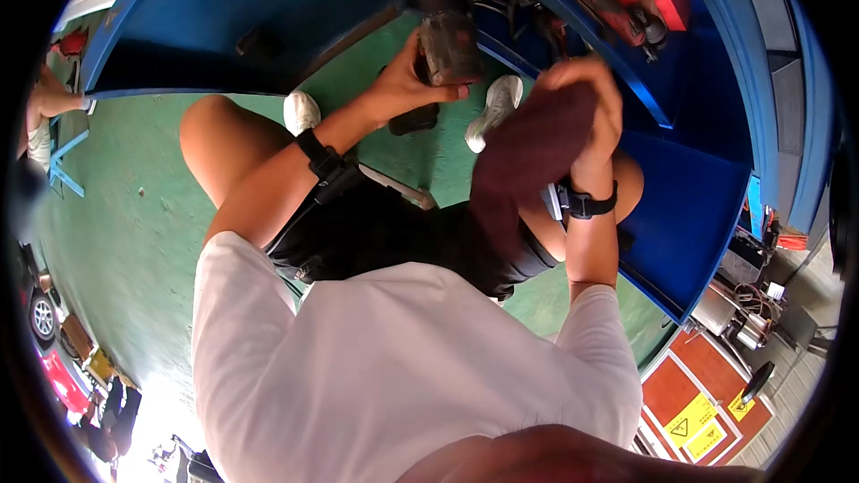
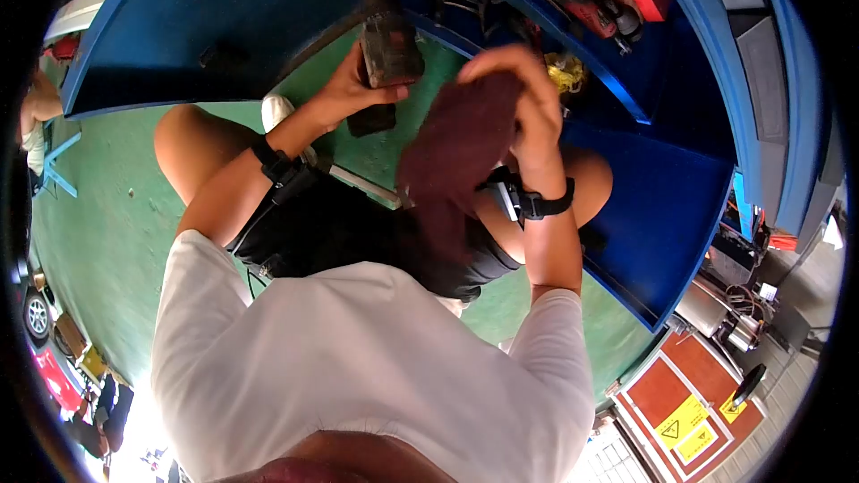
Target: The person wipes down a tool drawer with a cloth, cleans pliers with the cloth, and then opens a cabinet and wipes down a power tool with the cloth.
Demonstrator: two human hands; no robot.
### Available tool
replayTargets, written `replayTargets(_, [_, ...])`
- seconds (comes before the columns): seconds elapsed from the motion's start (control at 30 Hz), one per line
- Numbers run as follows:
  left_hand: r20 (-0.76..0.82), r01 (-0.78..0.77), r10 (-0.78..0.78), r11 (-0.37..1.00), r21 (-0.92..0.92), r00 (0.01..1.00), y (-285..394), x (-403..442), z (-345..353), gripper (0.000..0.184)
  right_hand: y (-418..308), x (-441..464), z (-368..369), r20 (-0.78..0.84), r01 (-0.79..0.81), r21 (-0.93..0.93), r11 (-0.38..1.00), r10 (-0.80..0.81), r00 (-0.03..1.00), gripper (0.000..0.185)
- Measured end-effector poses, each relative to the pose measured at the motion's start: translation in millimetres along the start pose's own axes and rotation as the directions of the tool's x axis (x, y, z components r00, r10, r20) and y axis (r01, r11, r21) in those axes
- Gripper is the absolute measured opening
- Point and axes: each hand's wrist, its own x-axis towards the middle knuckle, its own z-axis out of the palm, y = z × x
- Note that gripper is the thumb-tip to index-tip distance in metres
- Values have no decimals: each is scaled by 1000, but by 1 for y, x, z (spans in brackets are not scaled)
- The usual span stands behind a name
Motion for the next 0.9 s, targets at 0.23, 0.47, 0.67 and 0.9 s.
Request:
replayTargets(0.23, [-179, 117, -117, 993, -11, 977, -10, 7, -1, 92, 27, 19, 17, -290, -65, -58, 996, 46, 956, 46])
replayTargets(0.47, [-189, -9, 39, 988, 154, 981, -53, 16, -7, 94, 81, 18, 51, -168, -27, -178, 984, -4, 986, 41])
replayTargets(0.67, [-127, -69, 82, 992, 106, 989, -22, 9, -8, 90, 81, 10, 66, 46, -485, 665, 567, 617, 786, 58])
replayTargets(0.9, [-108, 78, -9, 757, 649, 994, 14, 8, -3, 89, 114, -2, 40, 21, -386, 701, 600, 524, 852, 52])
